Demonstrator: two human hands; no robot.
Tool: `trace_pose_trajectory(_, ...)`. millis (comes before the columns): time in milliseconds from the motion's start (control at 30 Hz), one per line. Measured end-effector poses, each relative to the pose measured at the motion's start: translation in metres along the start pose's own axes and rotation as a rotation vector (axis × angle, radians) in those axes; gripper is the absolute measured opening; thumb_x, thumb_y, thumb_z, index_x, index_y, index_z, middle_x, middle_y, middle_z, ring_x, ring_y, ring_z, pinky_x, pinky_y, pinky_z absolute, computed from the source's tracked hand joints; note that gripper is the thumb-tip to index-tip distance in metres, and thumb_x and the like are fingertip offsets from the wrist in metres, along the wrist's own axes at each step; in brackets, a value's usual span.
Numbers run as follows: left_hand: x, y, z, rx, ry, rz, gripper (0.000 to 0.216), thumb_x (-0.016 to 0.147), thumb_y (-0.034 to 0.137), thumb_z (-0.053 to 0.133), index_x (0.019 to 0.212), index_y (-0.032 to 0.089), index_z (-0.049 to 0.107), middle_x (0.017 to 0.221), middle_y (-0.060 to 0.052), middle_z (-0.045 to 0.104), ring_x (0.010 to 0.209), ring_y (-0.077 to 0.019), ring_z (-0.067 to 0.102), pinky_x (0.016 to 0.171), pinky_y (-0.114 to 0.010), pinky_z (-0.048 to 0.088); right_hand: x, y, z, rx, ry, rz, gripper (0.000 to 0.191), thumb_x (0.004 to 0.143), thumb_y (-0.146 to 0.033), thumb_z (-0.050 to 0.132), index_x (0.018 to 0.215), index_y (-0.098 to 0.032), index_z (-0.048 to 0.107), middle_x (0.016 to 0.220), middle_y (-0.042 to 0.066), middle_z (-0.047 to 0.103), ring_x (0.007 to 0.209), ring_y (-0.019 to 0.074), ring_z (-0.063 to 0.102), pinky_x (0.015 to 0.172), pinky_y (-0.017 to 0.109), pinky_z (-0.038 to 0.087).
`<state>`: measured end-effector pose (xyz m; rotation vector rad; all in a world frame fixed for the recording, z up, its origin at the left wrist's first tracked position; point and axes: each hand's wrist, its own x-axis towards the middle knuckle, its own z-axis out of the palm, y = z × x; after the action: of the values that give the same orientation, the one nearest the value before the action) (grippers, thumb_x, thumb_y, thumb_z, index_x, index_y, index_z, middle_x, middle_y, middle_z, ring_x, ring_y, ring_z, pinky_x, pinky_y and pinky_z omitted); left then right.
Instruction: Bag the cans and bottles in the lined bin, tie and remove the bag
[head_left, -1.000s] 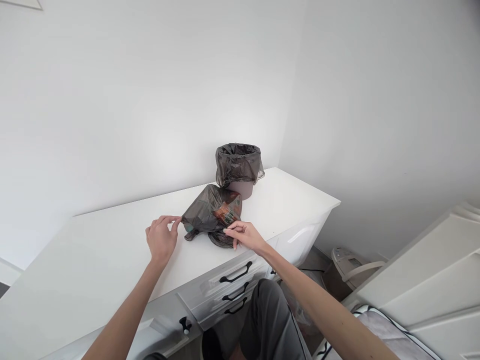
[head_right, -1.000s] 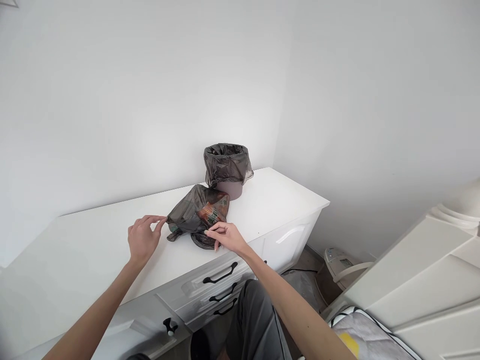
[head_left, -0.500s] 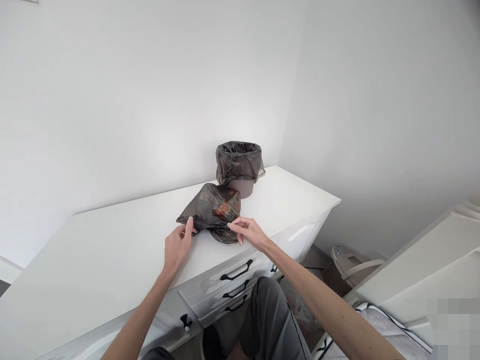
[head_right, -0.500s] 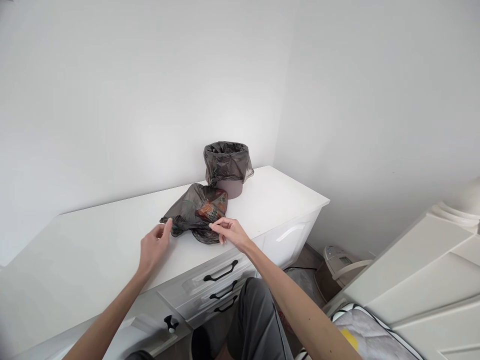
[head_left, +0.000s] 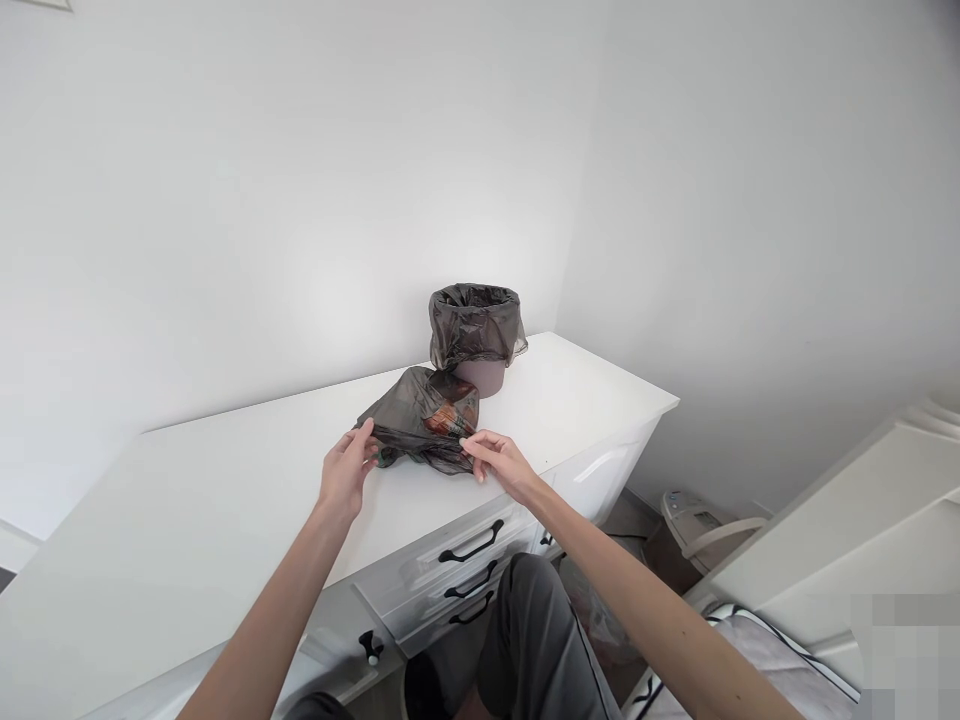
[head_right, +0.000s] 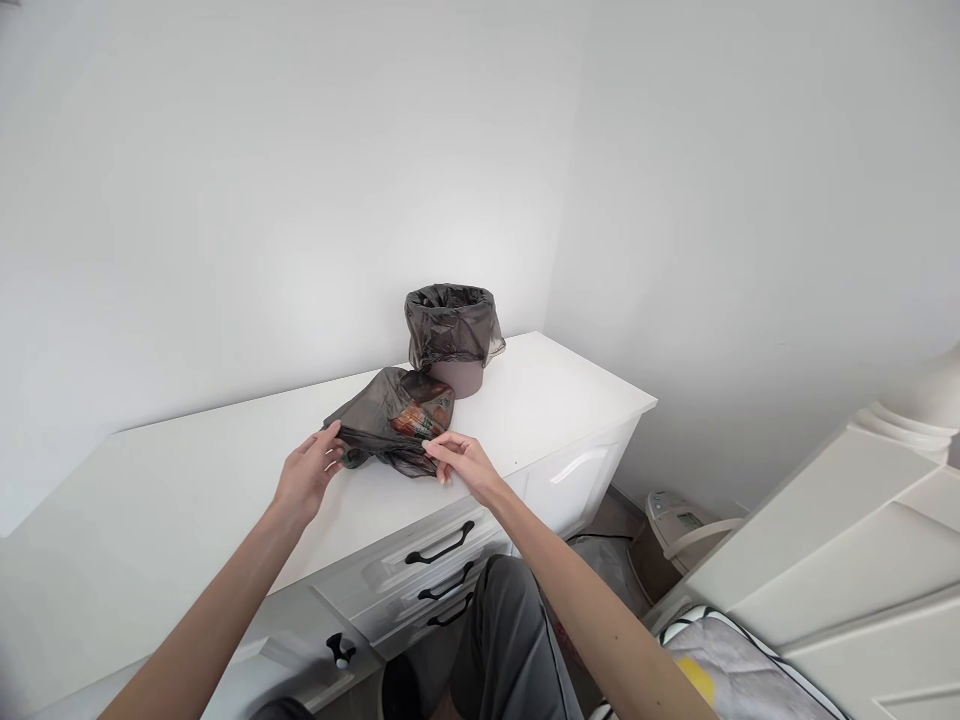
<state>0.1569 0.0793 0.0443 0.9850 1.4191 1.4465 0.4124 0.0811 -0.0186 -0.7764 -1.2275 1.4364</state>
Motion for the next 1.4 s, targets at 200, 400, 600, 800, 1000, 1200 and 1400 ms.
trace_pose_trajectory(200, -0.007, 0.010, 0.002, -0.126, -0.034, -0.049, 0.047, 0.072, 0.058, 0.086, 0.079, 0.021, 0.057, 0.089, -0.003, 0.073, 0.083, -0.0169, 0.072, 0.089, -0.035, 0.059, 0.003, 0.005, -0.003, 0.079, 0.016, -0.023, 0.038, 0.075, -0.055, 0.085, 0.083, -0.020, 0.071, 0.084, 0.000, 0.070, 0.048, 0.0063, 0.049, 0.049, 0.025, 0.037)
trace_pose_trajectory(400, -0.009, 0.022, 0.005, -0.231, -0.129, -0.147, 0.038, 0.082, 0.047, 0.083, 0.082, 0.021, 0.055, 0.096, -0.007, 0.076, 0.086, -0.0195, 0.076, 0.095, -0.041, 0.061, 0.003, 0.007, -0.002, 0.055, 0.022, -0.038, 0.038, 0.076, -0.055, 0.085, 0.082, -0.020, 0.071, 0.069, -0.003, 0.064, 0.046, 0.0074, 0.049, 0.048, 0.025, 0.035)
trace_pose_trajectory(600, -0.008, 0.033, -0.004, 0.105, -0.100, 0.034, 0.052, 0.074, 0.068, 0.079, 0.085, 0.022, 0.058, 0.084, -0.001, 0.073, 0.076, -0.0181, 0.070, 0.084, -0.037, 0.059, 0.000, 0.002, 0.001, 0.017, 0.025, -0.033, 0.040, 0.077, -0.057, 0.083, 0.083, -0.019, 0.071, 0.080, 0.001, 0.072, 0.048, 0.0079, 0.049, 0.049, 0.026, 0.037)
trace_pose_trajectory(800, -0.006, 0.050, -0.021, 0.573, -0.150, 0.165, 0.053, 0.075, 0.076, 0.068, 0.076, 0.024, 0.056, 0.068, 0.002, 0.065, 0.060, -0.0146, 0.053, 0.062, -0.029, 0.043, -0.003, 0.001, 0.002, 0.066, 0.053, -0.056, 0.039, 0.076, -0.056, 0.084, 0.081, -0.020, 0.072, 0.078, 0.000, 0.071, 0.049, 0.0065, 0.046, 0.049, 0.025, 0.033)
trace_pose_trajectory(1000, -0.028, 0.064, -0.019, 0.562, -0.275, 0.056, 0.051, 0.080, 0.072, 0.069, 0.088, 0.022, 0.060, 0.087, -0.002, 0.070, 0.073, -0.0157, 0.058, 0.068, -0.028, 0.046, -0.003, 0.004, -0.002, 0.153, 0.076, -0.067, 0.037, 0.076, -0.055, 0.086, 0.082, -0.021, 0.073, 0.079, -0.001, 0.070, 0.050, 0.0056, 0.044, 0.049, 0.025, 0.031)
trace_pose_trajectory(1200, -0.037, 0.051, -0.011, 0.141, -0.381, -0.044, 0.064, 0.076, 0.051, 0.083, 0.126, 0.021, 0.058, 0.129, -0.013, 0.070, 0.115, -0.0233, 0.068, 0.104, -0.039, 0.052, 0.000, 0.008, -0.006, 0.205, 0.079, -0.060, 0.037, 0.076, -0.055, 0.086, 0.083, -0.022, 0.072, 0.079, -0.001, 0.070, 0.050, 0.0053, 0.044, 0.048, 0.025, 0.031)
trace_pose_trajectory(1400, -0.036, 0.049, -0.011, 0.458, -0.417, 0.169, 0.086, 0.067, 0.035, 0.082, 0.144, 0.025, 0.047, 0.140, -0.014, 0.063, 0.117, -0.0288, 0.069, 0.098, -0.048, 0.058, 0.001, 0.010, -0.004, 0.186, 0.094, -0.049, 0.037, 0.078, -0.055, 0.085, 0.083, -0.020, 0.072, 0.078, -0.001, 0.070, 0.048, 0.0052, 0.044, 0.047, 0.025, 0.030)
